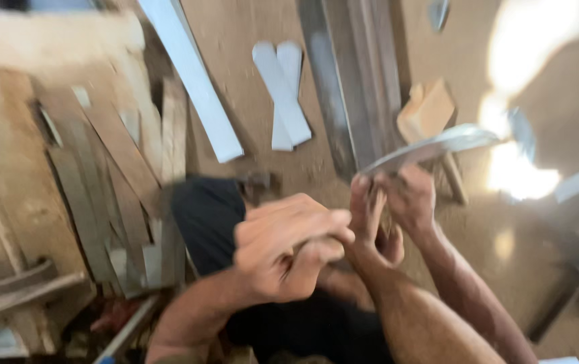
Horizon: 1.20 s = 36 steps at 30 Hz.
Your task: The person sits on the floor and uses a hammer to strike a small metal piece placed on a larger metal bar. They repeatedly reposition the metal piece and strike it to shape it.
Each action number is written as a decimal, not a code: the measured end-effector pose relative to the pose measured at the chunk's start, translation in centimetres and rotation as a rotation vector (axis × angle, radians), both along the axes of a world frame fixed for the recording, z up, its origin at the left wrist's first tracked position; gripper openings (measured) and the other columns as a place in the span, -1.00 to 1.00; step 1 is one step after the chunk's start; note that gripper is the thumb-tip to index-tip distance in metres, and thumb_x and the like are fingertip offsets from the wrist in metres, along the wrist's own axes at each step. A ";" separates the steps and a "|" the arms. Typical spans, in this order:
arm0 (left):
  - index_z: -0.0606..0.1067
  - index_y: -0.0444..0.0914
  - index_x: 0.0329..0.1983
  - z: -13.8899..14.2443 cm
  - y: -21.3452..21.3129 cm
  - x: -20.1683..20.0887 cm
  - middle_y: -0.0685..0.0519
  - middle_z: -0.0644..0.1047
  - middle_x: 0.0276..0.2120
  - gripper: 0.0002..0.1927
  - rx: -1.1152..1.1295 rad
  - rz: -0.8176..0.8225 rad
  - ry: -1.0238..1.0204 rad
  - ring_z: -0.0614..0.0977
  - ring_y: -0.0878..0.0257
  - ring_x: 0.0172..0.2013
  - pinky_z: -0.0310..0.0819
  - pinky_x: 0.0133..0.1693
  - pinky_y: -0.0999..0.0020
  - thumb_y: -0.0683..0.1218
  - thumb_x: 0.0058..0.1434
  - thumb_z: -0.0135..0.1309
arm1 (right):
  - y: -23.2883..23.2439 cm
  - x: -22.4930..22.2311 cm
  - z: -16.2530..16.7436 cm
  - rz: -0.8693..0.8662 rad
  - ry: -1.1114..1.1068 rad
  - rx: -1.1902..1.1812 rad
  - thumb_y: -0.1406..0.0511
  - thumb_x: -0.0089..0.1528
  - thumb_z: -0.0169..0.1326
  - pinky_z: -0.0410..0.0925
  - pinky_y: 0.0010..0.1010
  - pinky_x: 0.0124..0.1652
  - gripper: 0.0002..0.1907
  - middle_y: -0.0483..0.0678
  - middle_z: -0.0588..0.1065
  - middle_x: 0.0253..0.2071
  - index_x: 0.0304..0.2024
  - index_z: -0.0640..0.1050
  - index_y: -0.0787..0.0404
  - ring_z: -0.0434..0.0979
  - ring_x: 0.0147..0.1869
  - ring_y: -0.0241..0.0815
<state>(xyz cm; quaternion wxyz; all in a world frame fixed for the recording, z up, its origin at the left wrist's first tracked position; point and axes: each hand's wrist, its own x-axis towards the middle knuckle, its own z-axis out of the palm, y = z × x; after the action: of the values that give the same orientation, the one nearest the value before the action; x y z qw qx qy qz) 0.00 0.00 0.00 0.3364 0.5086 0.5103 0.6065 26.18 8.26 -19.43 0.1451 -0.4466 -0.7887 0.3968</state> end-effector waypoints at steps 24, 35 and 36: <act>0.43 -0.37 0.08 4.4 -0.8 3.2 -0.08 0.61 -0.15 -0.79 0.383 -0.178 -0.243 0.71 0.13 -0.19 0.70 -0.07 0.28 -0.19 0.44 0.02 | -3.2 -1.9 3.3 -0.009 0.150 -0.110 0.44 0.32 0.20 0.40 -0.32 -0.12 -0.89 0.05 0.55 -0.18 -0.10 0.59 0.30 0.57 -0.13 -0.11; 0.39 -0.31 0.15 1.3 0.2 3.4 -0.04 0.59 -0.08 -0.73 0.427 -0.178 -0.177 0.70 0.16 -0.15 0.68 -0.03 0.31 -0.12 0.45 0.04 | -1.7 -2.4 2.9 0.028 0.100 -0.005 0.46 0.28 0.20 0.39 -0.32 -0.12 -0.88 0.05 0.55 -0.21 -0.13 0.59 0.28 0.58 -0.14 -0.07; 0.38 -0.31 0.15 1.2 0.3 3.5 -0.03 0.59 -0.08 -0.72 0.429 -0.174 -0.165 0.70 0.16 -0.14 0.68 -0.03 0.31 -0.12 0.45 0.04 | -1.6 -2.3 2.7 0.014 0.112 -0.033 0.45 0.29 0.19 0.40 -0.32 -0.13 -0.89 0.04 0.56 -0.20 -0.12 0.59 0.26 0.59 -0.14 -0.08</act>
<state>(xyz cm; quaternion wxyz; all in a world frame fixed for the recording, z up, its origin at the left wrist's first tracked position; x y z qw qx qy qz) 3.45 0.29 1.18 0.3121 0.5590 0.2950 0.7093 23.85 6.65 -16.70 0.1789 -0.4206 -0.7758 0.4350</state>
